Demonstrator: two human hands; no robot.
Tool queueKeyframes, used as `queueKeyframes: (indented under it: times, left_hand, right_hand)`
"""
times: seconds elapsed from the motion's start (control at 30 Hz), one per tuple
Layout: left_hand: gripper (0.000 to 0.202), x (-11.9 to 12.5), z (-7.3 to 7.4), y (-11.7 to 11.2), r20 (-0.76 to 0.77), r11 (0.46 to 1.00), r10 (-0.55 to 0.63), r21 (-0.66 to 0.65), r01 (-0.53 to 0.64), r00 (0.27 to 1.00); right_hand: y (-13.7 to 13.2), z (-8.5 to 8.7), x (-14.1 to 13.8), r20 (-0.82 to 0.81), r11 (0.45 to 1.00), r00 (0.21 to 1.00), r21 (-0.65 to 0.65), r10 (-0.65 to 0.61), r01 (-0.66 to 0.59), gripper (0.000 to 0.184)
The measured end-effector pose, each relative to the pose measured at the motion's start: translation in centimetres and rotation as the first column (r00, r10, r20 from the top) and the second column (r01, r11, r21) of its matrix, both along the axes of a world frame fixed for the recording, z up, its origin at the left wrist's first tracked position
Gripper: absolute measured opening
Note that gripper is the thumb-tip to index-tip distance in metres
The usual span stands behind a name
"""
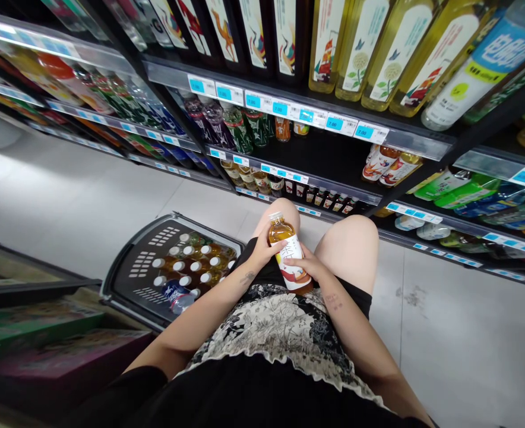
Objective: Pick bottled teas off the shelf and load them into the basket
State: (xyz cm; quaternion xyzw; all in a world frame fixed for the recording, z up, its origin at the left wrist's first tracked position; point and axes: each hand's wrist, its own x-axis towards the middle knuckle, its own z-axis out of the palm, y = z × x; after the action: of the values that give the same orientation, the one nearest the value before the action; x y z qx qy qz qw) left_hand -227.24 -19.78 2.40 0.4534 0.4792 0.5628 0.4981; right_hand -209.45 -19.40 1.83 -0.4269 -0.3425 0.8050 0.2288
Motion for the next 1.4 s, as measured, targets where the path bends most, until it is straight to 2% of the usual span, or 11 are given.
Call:
queueKeyframes:
  times: [0.23, 0.5, 0.73, 0.93, 1.13, 1.27, 1.4]
  left_hand:
    - [0.071, 0.0, -0.2, 0.0, -0.005, 1.000, 0.001, 0.012, -0.001, 1.000]
    - [0.073, -0.1, -0.7, 0.1, -0.031, 1.000, -0.008, 0.023, 0.009, 0.999]
    - [0.066, 0.0, -0.5, 0.2, -0.042, 0.999, -0.007, 0.032, 0.008, 0.999]
    - [0.070, 0.2, -0.4, 0.2, -0.026, 1.000, -0.003, 0.008, 0.003, 1.000]
    - [0.064, 0.5, -1.0, 0.8, -0.065, 0.998, 0.006, -0.062, -0.010, 0.998]
    - [0.061, 1.3, 0.2, 1.0, 0.017, 0.976, 0.042, -0.214, -0.037, 0.999]
    - [0.078, 2.4, 2.2, -0.5, 0.160, 0.943, 0.042, -0.332, 0.013, 0.986]
  right_hand:
    - [0.0, -0.1, 0.1, -0.012, 1.000, 1.000, 0.010, 0.003, -0.003, 0.064]
    - [0.0, 0.6, -0.1, 0.009, 1.000, 1.000, -0.010, 0.007, -0.007, 0.069]
    - [0.1, 0.8, -0.1, 0.018, 1.000, 1.000, -0.027, -0.002, 0.003, 0.071]
    - [0.1, 0.7, 0.0, 0.016, 0.999, 1.000, -0.032, -0.006, 0.006, 0.071]
    - [0.0, 0.4, 0.1, -0.027, 0.998, 0.999, -0.069, -0.017, 0.015, 0.067]
    - [-0.5, 0.5, -0.1, -0.048, 0.991, 0.992, -0.083, -0.113, 0.109, 0.061]
    - [-1.2, 0.3, -0.4, -0.100, 0.982, 0.977, -0.023, -0.190, 0.189, 0.067]
